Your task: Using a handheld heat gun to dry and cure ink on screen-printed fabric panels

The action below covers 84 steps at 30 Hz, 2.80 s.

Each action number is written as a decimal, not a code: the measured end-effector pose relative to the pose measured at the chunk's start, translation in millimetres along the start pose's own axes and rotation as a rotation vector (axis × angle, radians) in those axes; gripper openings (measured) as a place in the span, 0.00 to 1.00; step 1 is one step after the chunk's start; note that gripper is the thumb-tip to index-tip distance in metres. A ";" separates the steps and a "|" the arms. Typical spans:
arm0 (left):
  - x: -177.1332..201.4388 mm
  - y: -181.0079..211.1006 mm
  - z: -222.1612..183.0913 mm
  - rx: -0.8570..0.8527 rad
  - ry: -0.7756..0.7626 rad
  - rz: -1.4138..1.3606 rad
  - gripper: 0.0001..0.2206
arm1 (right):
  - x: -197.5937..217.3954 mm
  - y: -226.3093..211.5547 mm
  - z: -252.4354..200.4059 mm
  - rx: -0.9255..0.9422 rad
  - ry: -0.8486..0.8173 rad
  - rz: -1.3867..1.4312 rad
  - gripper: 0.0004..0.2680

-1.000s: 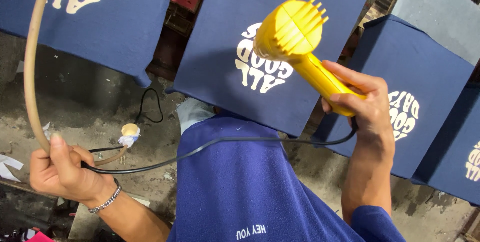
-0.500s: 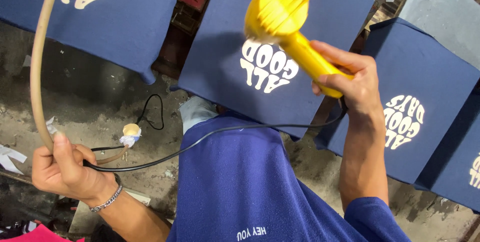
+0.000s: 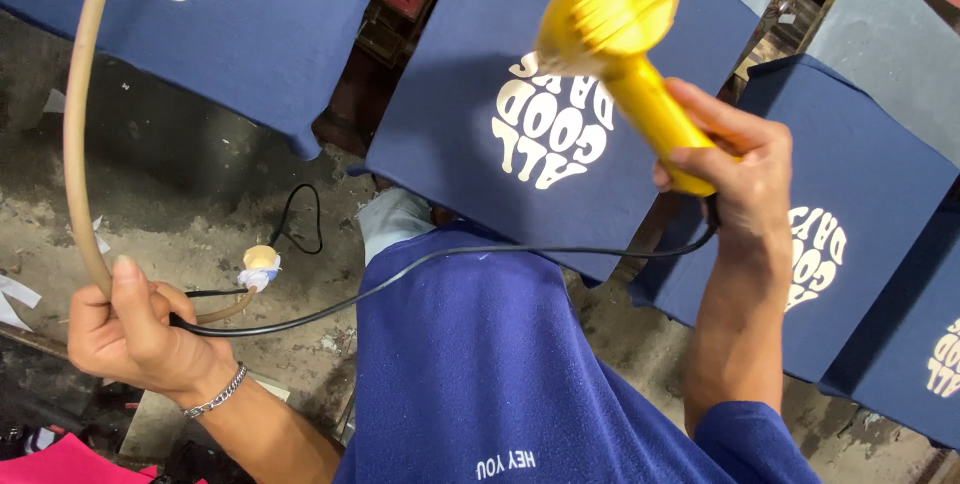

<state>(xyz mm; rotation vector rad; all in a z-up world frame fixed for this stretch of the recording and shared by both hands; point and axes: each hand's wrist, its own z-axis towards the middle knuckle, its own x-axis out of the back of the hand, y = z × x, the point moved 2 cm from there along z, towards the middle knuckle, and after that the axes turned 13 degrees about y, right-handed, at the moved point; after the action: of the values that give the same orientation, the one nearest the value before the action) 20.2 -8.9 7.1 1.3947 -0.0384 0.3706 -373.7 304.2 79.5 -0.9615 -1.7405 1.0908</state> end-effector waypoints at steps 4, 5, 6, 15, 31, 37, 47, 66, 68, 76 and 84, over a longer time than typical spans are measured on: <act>1.0 -0.8 2.8 0.026 0.007 -0.018 0.23 | -15.3 -3.8 -5.2 -0.011 -0.140 0.024 0.23; 2.6 -1.5 4.1 0.005 0.008 -0.001 0.23 | -14.9 -6.8 -7.1 0.003 -0.160 -0.026 0.22; 4.2 -2.3 5.6 -0.017 0.009 0.017 0.23 | -14.8 -9.9 -9.0 0.016 -0.180 -0.076 0.22; -3.5 -8.6 18.2 0.033 0.016 -0.031 0.21 | -0.4 -4.7 -12.0 -0.019 0.128 0.094 0.23; -17.5 28.2 193.5 -0.054 0.225 -0.028 0.21 | -160.5 21.0 -2.2 -0.368 -0.221 1.050 0.24; -50.5 -4.2 345.7 -0.097 0.156 -0.123 0.21 | -276.2 -17.9 -2.5 -0.224 -0.128 0.529 0.28; -91.8 -35.6 523.8 -0.052 -0.056 -0.065 0.23 | -447.9 -143.5 -29.9 -0.351 0.095 -0.077 0.26; -150.2 -89.3 595.6 -0.076 -0.339 -0.055 0.25 | -509.6 -164.4 -35.2 -0.413 0.120 -0.099 0.30; -151.5 -90.5 594.8 -0.080 -0.360 -0.046 0.23 | -504.8 -169.4 -39.3 -0.447 0.111 -0.189 0.31; -156.5 -91.2 595.9 -0.029 -0.344 -0.101 0.20 | -509.4 -151.7 -37.0 -0.422 0.120 -0.020 0.30; -152.8 -83.4 601.0 -0.034 -0.326 -0.033 0.20 | -503.5 -157.8 -41.2 -0.521 0.200 -0.261 0.30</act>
<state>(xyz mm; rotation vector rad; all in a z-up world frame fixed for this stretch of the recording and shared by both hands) 13.7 -634.6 1.3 1.4090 -0.2867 0.1114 -187.1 -190.1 109.6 -1.0686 -1.9517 0.3613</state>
